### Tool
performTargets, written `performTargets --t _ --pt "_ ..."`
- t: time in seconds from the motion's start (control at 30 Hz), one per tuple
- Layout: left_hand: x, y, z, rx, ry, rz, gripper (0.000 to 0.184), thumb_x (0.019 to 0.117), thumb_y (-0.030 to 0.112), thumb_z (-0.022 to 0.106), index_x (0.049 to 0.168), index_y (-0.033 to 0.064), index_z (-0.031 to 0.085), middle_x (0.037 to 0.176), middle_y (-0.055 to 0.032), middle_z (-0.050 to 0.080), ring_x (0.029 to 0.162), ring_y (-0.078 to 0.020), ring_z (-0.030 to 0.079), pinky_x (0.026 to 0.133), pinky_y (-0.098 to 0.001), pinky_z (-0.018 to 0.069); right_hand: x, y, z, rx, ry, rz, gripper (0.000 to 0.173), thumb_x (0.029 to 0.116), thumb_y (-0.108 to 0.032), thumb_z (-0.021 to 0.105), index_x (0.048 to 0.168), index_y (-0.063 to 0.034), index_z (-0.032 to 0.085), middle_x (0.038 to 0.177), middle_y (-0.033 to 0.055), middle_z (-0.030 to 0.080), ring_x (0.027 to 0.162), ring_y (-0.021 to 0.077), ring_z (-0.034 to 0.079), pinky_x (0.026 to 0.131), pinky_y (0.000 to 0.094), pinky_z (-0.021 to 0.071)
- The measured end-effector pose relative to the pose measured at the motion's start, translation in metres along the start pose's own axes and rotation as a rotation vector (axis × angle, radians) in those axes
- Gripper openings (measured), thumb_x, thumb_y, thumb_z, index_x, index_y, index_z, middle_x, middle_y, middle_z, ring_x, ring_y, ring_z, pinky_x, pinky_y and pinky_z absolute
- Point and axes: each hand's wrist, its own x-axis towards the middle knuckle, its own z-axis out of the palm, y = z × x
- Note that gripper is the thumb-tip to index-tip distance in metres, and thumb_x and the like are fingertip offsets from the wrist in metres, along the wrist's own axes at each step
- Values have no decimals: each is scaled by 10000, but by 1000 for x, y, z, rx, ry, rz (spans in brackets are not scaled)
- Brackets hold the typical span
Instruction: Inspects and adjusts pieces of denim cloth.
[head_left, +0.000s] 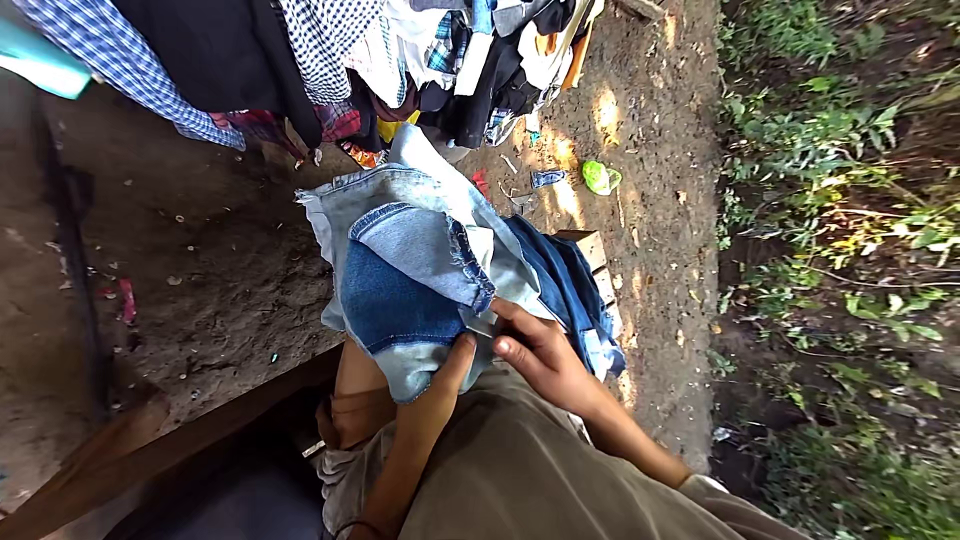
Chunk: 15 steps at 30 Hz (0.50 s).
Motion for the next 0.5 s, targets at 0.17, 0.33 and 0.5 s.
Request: performTargets --t 0.17,0.33,0.5 --pt "-3 37 30 48 79 -92 176 760 -100 648 900 -2 690 801 52 738 804 6 704 823 -186 585 -3 8 17 -266 215 -81 493 1056 -423 508 1236 4 678 869 97 698 681 90 612 640 258 523" --pt "-9 21 22 51 38 10 189 793 -99 667 974 -45 668 870 25 743 862 -16 711 839 -194 585 19 16 21 39 246 22 348 1057 -289 517 936 -3 674 742 -13 614 666 -12 560 630 177 483" --pt "-1 18 9 32 88 -46 227 736 -66 720 939 9 652 818 48 749 824 -24 724 809 -217 603 26 10 -10 770 -145 301 321 1052 -459 508 963 -183 645 723 -145 584 562 -77 448 489 106 341"
